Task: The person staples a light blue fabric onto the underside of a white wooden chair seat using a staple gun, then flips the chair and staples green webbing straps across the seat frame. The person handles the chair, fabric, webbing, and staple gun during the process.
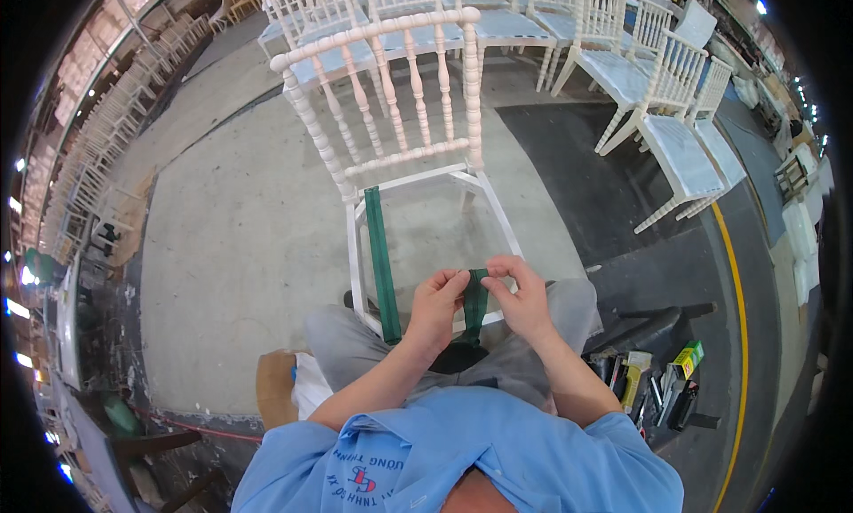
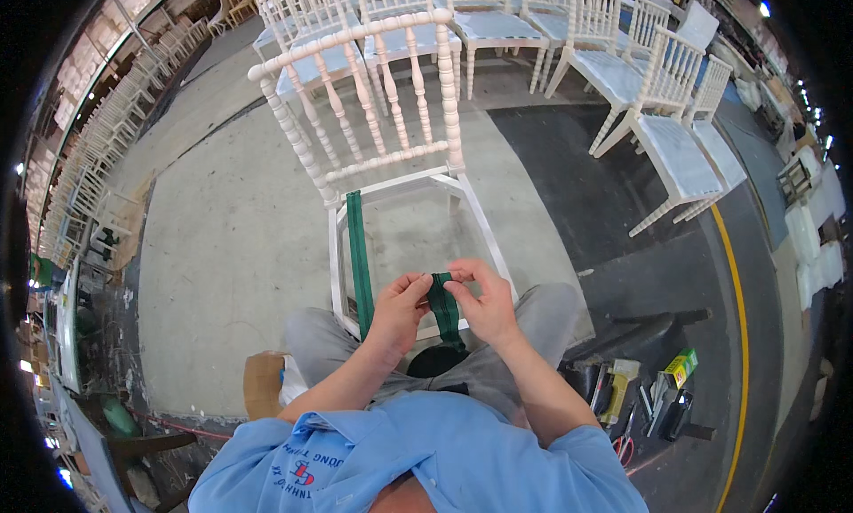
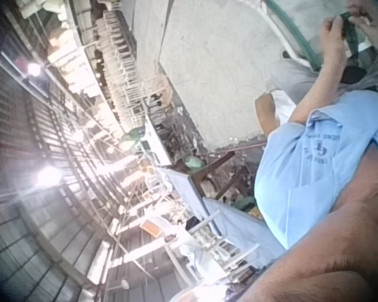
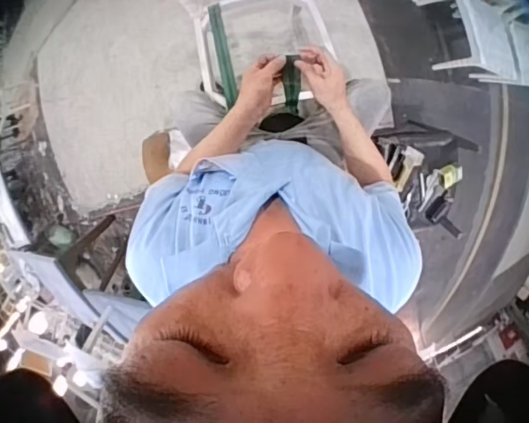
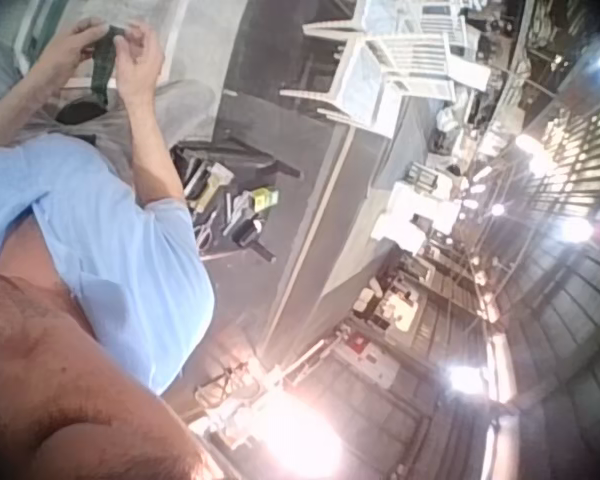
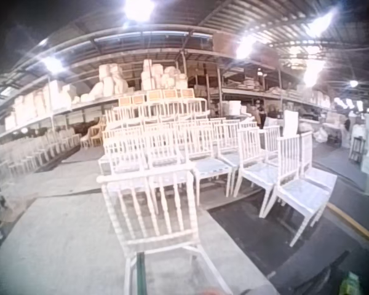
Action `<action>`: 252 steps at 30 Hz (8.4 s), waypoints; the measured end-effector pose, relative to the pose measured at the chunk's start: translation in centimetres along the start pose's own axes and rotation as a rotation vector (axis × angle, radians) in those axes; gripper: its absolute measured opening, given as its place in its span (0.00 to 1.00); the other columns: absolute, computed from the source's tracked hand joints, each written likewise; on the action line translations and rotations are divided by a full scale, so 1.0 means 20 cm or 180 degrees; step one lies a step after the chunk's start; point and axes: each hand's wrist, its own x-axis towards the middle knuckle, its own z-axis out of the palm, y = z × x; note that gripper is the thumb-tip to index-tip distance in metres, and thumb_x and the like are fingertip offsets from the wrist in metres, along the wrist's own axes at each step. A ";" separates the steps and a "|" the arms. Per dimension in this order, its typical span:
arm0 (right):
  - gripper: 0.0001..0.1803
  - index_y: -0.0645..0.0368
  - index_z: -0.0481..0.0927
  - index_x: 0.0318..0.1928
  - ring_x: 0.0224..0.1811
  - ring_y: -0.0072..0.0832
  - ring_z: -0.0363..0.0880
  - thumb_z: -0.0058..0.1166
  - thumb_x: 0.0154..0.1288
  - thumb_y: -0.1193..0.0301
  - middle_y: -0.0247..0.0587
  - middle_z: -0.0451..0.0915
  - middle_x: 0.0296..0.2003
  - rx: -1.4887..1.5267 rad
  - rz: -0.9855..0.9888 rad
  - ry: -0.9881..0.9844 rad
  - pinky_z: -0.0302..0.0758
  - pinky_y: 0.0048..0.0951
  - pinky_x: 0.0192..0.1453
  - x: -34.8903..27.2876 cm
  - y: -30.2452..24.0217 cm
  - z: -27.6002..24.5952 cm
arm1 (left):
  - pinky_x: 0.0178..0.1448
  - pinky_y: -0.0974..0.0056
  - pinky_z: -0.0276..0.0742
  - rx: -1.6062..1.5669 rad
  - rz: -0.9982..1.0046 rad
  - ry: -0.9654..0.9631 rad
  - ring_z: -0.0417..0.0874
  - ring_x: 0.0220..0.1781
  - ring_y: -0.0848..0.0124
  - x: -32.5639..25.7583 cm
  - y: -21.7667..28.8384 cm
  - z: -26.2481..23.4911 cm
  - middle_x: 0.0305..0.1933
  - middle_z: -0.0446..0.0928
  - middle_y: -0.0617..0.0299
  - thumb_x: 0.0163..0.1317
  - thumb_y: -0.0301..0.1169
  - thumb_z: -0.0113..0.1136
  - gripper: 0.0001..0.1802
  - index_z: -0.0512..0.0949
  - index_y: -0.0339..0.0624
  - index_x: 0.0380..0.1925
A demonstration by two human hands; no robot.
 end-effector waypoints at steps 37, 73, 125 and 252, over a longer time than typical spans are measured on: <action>0.31 0.59 0.70 0.69 0.45 0.27 0.84 0.67 0.68 0.78 0.42 0.86 0.44 0.0876 0.2696 -0.1367 0.81 0.32 0.47 0.26 0.57 -0.01 | 0.44 0.58 0.80 0.3456 0.1811 0.0373 0.86 0.36 0.61 1.06 0.36 -0.05 0.34 0.86 0.52 0.64 0.33 0.68 0.10 0.87 0.36 0.39; 0.36 0.45 0.64 0.78 0.59 0.50 0.81 0.59 0.72 0.63 0.53 0.79 0.56 -0.3092 0.1073 -0.1631 0.79 0.50 0.62 1.43 1.17 0.29 | 0.76 0.33 0.60 0.5496 0.2849 0.0602 0.68 0.75 0.42 1.91 -0.04 -0.22 0.74 0.71 0.55 0.67 0.32 0.59 0.27 0.76 0.43 0.66; 0.28 0.61 0.75 0.64 0.47 0.27 0.83 0.69 0.66 0.69 0.34 0.84 0.49 0.0025 0.2106 0.0597 0.77 0.32 0.52 0.46 0.06 -0.83 | 0.78 0.20 0.44 0.5754 0.2208 0.0424 0.53 0.83 0.38 1.85 -0.01 -0.31 0.85 0.56 0.71 0.72 0.39 0.58 0.36 0.63 0.57 0.78; 0.13 0.65 0.86 0.51 0.40 0.20 0.83 0.62 0.72 0.69 0.35 0.86 0.37 -0.1045 0.1552 0.0996 0.80 0.25 0.46 -0.39 0.34 -1.23 | 0.55 0.48 0.85 -0.0373 -0.1209 0.0052 0.85 0.56 0.56 0.45 -0.57 -0.43 0.66 0.80 0.59 0.84 0.40 0.43 0.23 0.68 0.38 0.69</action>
